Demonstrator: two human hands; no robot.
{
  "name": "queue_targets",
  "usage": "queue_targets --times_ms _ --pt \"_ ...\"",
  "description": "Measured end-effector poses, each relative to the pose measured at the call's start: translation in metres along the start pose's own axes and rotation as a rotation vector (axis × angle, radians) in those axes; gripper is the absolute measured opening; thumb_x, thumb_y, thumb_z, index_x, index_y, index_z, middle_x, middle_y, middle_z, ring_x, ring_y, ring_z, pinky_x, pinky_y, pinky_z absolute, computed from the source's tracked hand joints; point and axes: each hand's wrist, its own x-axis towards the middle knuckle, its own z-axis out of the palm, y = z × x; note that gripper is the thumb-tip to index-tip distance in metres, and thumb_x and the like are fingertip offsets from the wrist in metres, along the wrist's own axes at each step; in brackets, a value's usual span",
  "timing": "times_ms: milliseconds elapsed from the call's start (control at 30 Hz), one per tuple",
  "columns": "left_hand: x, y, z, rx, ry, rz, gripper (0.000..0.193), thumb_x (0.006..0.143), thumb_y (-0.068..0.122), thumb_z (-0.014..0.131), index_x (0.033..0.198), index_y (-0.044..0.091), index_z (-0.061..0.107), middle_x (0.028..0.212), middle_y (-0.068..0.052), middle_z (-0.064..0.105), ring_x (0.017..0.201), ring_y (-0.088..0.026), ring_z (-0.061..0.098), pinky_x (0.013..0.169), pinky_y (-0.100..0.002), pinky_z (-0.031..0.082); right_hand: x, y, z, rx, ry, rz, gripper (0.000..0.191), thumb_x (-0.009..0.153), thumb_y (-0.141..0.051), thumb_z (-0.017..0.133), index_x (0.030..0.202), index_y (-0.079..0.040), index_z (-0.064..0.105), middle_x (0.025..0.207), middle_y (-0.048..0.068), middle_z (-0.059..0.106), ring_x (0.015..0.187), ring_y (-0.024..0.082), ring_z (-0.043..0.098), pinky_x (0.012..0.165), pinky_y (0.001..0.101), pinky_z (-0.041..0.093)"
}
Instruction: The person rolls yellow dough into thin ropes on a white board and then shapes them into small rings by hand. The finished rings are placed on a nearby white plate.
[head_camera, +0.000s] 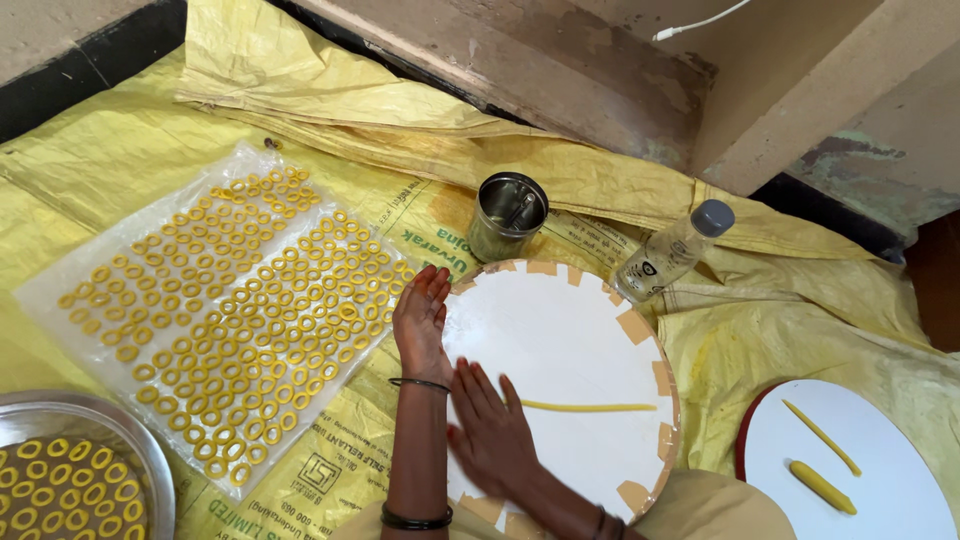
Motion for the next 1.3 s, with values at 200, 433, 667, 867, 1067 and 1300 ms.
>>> queue_targets --times_ms 200,433,667,867,1067,1300 --pt "-0.003 0.003 0.002 0.026 -0.018 -0.014 0.049 0.101 0.035 0.049 0.138 0.005 0.057 0.137 -0.01 0.068 0.125 -0.019 0.06 0.106 -0.034 0.037 0.03 0.015 0.003 -0.03 0.14 0.038 0.068 0.102 -0.038 0.04 0.159 -0.003 0.03 0.168 0.017 0.023 0.156 0.03 0.02 0.121 0.0564 0.009" --pt "0.0 0.004 0.002 0.024 -0.014 -0.027 0.049 0.101 0.036 0.049 0.138 0.004 0.056 0.139 -0.013 0.067 0.128 -0.022 0.059 0.107 -0.034 0.038 0.113 0.078 -0.027 -0.038 0.109 0.141 0.067 0.109 -0.047 0.022 0.162 -0.006 0.017 0.172 0.012 0.011 0.157 0.024 0.009 0.12 0.0608 0.003" --pt "0.007 -0.01 0.014 -0.014 -0.045 0.032 0.047 0.101 0.031 0.05 0.138 0.002 0.056 0.136 -0.015 0.067 0.126 -0.023 0.059 0.108 -0.034 0.04 0.057 0.104 -0.04 -0.143 0.044 0.29 0.07 0.105 -0.05 0.021 0.162 -0.011 0.017 0.172 0.009 0.013 0.157 0.022 0.011 0.123 0.0562 0.005" --pt "0.004 -0.021 0.031 -0.08 -0.117 0.037 0.045 0.101 0.028 0.05 0.136 0.0 0.058 0.134 -0.016 0.068 0.124 -0.024 0.063 0.109 -0.036 0.042 -0.023 0.068 -0.026 -0.121 0.01 0.295 0.072 0.105 -0.049 0.022 0.162 -0.007 0.015 0.171 0.011 0.012 0.157 0.024 0.01 0.123 0.0493 0.007" --pt "-0.003 -0.037 0.036 0.019 -0.129 -0.051 0.044 0.101 0.029 0.051 0.134 0.001 0.06 0.131 -0.015 0.069 0.124 -0.022 0.063 0.109 -0.035 0.041 -0.061 0.046 -0.032 -0.113 -0.068 0.286 0.074 0.106 -0.053 0.019 0.163 -0.006 0.012 0.171 0.012 0.009 0.157 0.025 0.008 0.123 0.0496 0.005" --pt "0.01 -0.081 0.051 0.239 -0.286 0.075 0.043 0.106 0.028 0.05 0.131 -0.005 0.061 0.125 -0.016 0.07 0.123 -0.024 0.064 0.107 -0.035 0.047 0.014 0.08 -0.032 -0.107 0.022 0.273 0.068 0.106 -0.046 0.025 0.162 -0.008 0.019 0.172 0.011 0.014 0.159 0.025 0.013 0.124 0.0521 0.009"
